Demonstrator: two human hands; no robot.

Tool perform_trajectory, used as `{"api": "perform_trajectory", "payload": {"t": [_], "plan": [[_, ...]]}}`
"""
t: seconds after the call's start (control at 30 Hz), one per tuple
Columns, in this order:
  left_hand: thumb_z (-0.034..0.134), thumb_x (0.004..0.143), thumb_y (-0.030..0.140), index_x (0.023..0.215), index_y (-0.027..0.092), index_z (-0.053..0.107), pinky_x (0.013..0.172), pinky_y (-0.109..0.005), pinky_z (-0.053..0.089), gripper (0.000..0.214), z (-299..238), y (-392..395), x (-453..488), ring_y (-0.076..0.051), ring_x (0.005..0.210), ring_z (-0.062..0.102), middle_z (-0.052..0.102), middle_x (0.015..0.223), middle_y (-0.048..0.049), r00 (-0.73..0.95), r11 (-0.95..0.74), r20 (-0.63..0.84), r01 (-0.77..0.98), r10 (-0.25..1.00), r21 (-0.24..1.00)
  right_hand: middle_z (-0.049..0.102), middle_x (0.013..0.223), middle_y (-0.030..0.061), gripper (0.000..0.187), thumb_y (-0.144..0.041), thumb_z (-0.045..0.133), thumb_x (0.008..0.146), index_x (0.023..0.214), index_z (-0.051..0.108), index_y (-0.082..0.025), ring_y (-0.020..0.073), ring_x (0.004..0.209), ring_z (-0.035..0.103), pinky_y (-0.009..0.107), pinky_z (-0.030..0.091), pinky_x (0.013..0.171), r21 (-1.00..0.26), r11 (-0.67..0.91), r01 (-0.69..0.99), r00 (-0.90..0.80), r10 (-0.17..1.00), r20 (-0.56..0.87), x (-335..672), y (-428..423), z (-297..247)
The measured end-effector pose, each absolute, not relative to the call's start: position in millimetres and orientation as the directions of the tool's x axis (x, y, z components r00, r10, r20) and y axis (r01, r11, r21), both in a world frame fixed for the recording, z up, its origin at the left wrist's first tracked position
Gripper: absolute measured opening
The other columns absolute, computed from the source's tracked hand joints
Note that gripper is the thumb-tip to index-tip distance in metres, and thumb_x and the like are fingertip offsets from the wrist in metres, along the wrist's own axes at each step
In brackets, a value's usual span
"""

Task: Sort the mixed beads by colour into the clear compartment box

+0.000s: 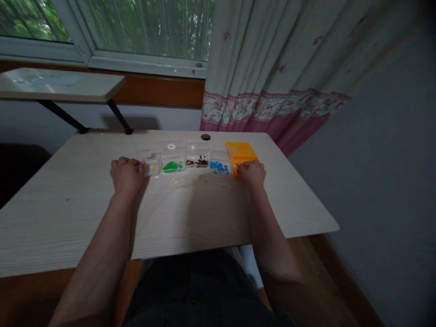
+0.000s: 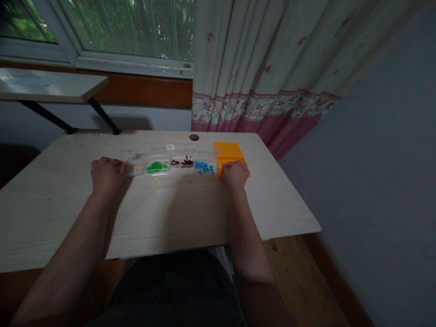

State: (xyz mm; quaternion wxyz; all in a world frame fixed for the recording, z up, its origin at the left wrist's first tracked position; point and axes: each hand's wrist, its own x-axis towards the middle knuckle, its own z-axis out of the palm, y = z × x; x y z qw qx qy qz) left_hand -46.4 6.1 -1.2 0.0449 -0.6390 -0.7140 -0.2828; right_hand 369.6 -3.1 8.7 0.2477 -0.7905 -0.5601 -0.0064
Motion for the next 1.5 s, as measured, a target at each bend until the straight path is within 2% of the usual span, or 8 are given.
{"api": "perform_trajectory", "payload": {"t": [0.2,0.33,0.47,0.67,0.83,1.1,1.3,1.5], "plan": [[0.050,0.090,0.043,0.083,0.017,0.068,0.089,-0.050,0.038,0.032,-0.7,5.6,-48.4,-0.031,0.098,0.048,0.057,0.089,-0.0124,-0.153,0.015,0.463,0.957,0.873,0.289,0.069,0.105,0.0141,0.033,-0.038,0.052,0.088,0.096,0.078,-0.019,0.0280,0.096,0.054,0.041,0.042,0.083,-0.399,-0.232,0.887,0.380,0.857,0.348,370.2,0.0,11.2],[0.050,0.092,0.041,0.085,0.017,0.068,0.091,-0.050,0.039,0.031,4.0,2.1,-34.5,-0.030,0.097,0.049,0.057,0.089,-0.0116,-0.124,-0.052,0.511,0.947,0.851,0.317,0.071,0.097,0.0119,0.032,-0.033,0.049,0.091,0.094,0.077,-0.017,0.0255,0.094,0.056,0.040,0.040,0.092,-0.424,-0.022,0.905,0.243,0.846,0.475,361.2,1.9,10.7],[0.051,0.094,0.039,0.089,0.018,0.069,0.093,-0.047,0.041,0.029,5.9,-2.3,-12.8,-0.027,0.097,0.051,0.059,0.089,-0.0089,0.025,-0.235,0.521,0.910,0.853,0.341,0.071,0.093,0.0097,0.030,-0.032,0.049,0.094,0.091,0.075,-0.017,0.0233,0.092,0.057,0.036,0.039,0.090,-0.390,0.160,0.907,0.084,0.838,0.539,337.6,-1.5,6.6],[0.055,0.092,0.032,0.096,0.020,0.071,0.093,-0.042,0.041,0.020,5.1,-8.1,3.7,-0.024,0.096,0.050,0.060,0.093,-0.0068,0.400,-0.520,0.391,0.809,0.829,0.274,0.070,0.091,0.0069,0.023,-0.029,0.054,0.094,0.091,0.075,-0.020,0.0219,0.093,0.055,0.034,0.038,0.087,-0.326,0.359,0.874,-0.196,0.877,0.439,299.2,-12.1,-0.4],[0.060,0.088,0.029,0.096,0.021,0.072,0.091,-0.043,0.041,0.016,10.3,-13.4,8.2,-0.025,0.096,0.049,0.058,0.095,-0.0067,0.447,-0.555,0.382,0.795,0.809,0.244,0.069,0.101,0.0073,0.020,-0.028,0.056,0.094,0.100,0.075,-0.022,0.0229,0.102,0.054,0.037,0.037,0.093,-0.297,0.486,0.822,-0.364,0.849,0.382,283.7,-21.3,-3.3],[0.060,0.090,0.032,0.104,0.022,0.070,0.091,-0.042,0.042,0.020,6.2,-21.9,29.1,-0.026,0.098,0.050,0.059,0.096,-0.0072,0.493,-0.610,0.401,0.751,0.772,0.252,0.066,0.107,0.0071,0.022,-0.027,0.058,0.092,0.108,0.074,-0.023,0.0251,0.109,0.051,0.039,0.035,0.098,-0.277,0.550,0.788,-0.444,0.819,0.364,266.7,-33.6,-2.7],[0.054,0.095,0.036,0.117,0.024,0.067,0.090,-0.041,0.042,0.028,-2.4,-22.5,47.8,-0.026,0.102,0.049,0.058,0.102,-0.0087,0.552,-0.670,0.408,0.699,0.728,0.249,0.065,0.113,0.0094,0.036,-0.015,0.050,0.091,0.122,0.066,-0.021,0.0258,0.113,0.051,0.039,0.034,0.099,-0.300,0.497,0.814,-0.371,0.843,0.390,262.6,-35.5,-2.2],[0.051,0.097,0.034,0.115,0.025,0.068,0.086,-0.039,0.041,0.027,-5.3,-20.9,57.0,-0.024,0.097,0.049,0.057,0.099,-0.0083,0.594,-0.711,0.414,0.664,0.690,0.232,0.065,0.113,0.0097,0.036,-0.013,0.050,0.089,0.121,0.066,-0.020,0.0262,0.113,0.051,0.039,0.035,0.099,-0.309,0.476,0.824,-0.336,0.848,0.409,261.8,-34.5,-3.8]]}}
